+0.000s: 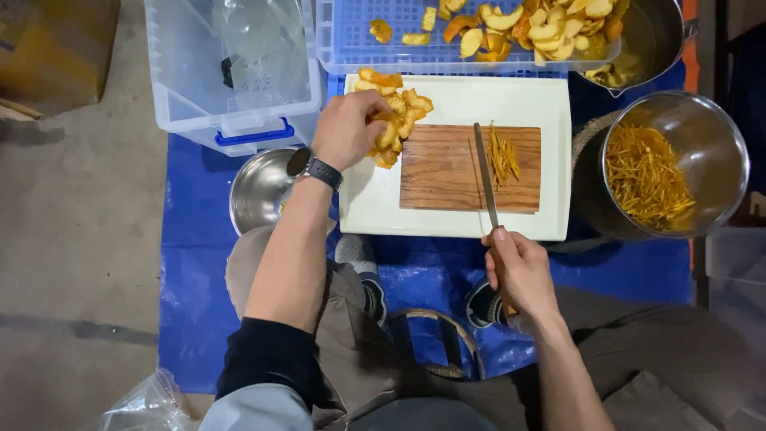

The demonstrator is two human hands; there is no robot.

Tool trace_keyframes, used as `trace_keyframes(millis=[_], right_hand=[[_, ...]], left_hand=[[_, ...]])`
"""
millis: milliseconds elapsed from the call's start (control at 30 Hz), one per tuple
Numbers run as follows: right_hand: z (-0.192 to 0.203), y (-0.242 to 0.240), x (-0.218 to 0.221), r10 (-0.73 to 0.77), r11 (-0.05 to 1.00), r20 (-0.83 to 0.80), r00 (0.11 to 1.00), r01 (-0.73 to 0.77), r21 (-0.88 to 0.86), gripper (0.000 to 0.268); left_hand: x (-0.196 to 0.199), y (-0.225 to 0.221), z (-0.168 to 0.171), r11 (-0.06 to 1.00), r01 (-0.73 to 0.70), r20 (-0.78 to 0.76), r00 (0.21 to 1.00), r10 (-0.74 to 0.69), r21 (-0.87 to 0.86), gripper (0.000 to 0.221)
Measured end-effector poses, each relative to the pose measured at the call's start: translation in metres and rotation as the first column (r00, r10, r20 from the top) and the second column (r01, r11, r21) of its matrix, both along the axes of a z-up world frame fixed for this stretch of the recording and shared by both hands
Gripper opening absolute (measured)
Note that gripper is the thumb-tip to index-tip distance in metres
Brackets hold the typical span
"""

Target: Cutting orange peels into thin julienne strips using a knife on a wooden cutting board.

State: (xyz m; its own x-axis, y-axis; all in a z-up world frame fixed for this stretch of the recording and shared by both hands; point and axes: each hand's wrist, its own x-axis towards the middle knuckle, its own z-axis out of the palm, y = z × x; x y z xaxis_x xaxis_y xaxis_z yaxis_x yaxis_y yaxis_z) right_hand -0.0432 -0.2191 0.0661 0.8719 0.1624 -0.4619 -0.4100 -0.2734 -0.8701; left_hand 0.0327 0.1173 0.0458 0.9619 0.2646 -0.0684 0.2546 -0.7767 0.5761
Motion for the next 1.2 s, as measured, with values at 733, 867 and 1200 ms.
trace_keyframes(millis=[733, 867, 1200], right_hand=[[-0.015, -0.024, -0.004, -0.01, 0.999, -0.012, 1.0, 0.01, -0.041, 0.035], [-0.014, -0.023, -0.003, 0.033, 0.996, -0.008, 0.999, -0.033, -0.077, 0.039], [-0.006, -0.019, -0.001, 0.08, 0.989, -0.057, 0.995, -0.087, -0.123, 0.045]], left_hand=[[-0.04, -0.104, 0.015, 0.891, 0.45, 0.079, 0.892, -0.445, -0.057, 0.028], [-0.043, -0.084, 0.019, 0.883, 0.444, -0.116, 0.879, -0.462, -0.15, 0.03], [-0.03, -0.04, 0.02, 0.941, 0.306, -0.394, 0.855, -0.339, -0.144, 0.036]])
